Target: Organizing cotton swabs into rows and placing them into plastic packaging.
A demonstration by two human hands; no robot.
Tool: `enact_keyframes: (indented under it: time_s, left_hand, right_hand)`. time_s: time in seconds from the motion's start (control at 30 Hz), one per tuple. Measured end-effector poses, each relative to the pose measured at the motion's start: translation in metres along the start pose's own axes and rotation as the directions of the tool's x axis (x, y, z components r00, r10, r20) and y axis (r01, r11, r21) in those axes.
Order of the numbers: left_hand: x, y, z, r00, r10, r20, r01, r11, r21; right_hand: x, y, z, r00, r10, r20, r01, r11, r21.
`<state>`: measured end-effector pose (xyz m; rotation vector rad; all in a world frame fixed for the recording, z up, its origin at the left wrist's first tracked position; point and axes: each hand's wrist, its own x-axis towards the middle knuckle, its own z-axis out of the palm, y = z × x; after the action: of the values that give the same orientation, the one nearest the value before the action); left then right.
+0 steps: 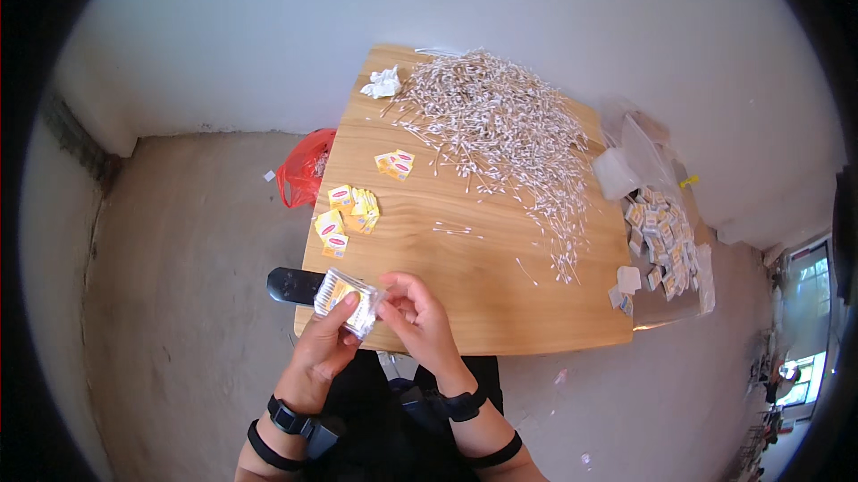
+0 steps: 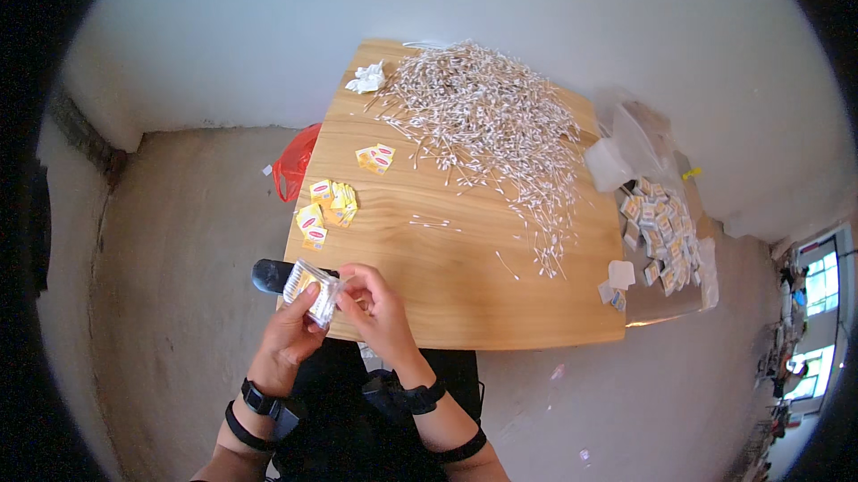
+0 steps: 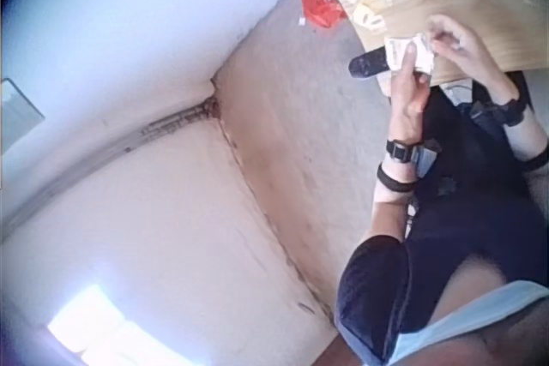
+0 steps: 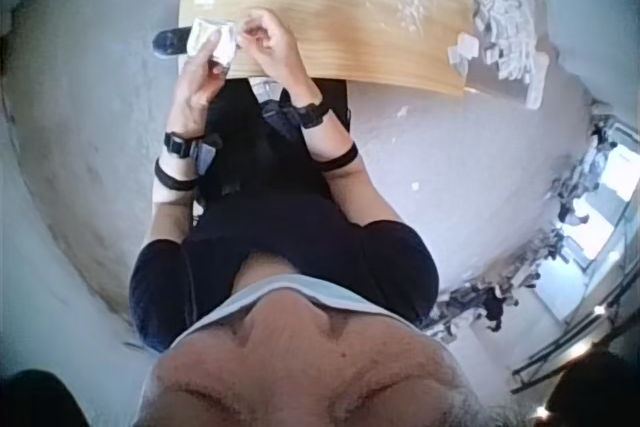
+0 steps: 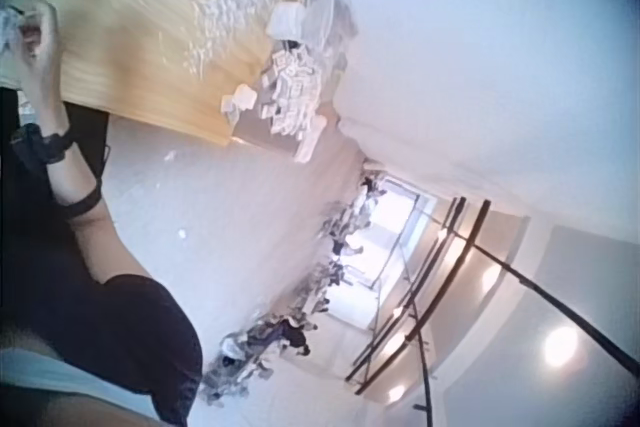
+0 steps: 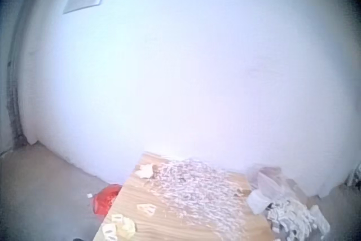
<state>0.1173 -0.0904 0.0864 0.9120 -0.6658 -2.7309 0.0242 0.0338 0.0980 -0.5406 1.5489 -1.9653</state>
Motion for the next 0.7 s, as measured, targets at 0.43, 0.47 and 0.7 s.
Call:
enact_keyframes:
  time_s: [0.43, 0.47, 0.7]
  left_hand:
    - [0.017, -0.023, 0.031, 0.999, -0.030, -0.012, 0.031, 0.999, 0.036]
    - [0.017, -0.024, 0.033, 0.999, -0.004, -0.039, 0.006, 0.998, 0.055]
    - [0.024, -0.023, 0.026, 0.999, 0.044, -0.020, -0.043, 0.998, 0.045]
  right_hand:
    - [-0.016, 0.005, -0.017, 0.992, 0.069, -0.106, -0.071, 0.997, -0.013]
    - [-0.016, 0.004, -0.021, 0.991, 0.069, -0.113, -0.071, 0.997, -0.011]
    - [-0.020, 0.003, -0.015, 0.981, -0.041, -0.188, 0.032, 0.998, -0.049]
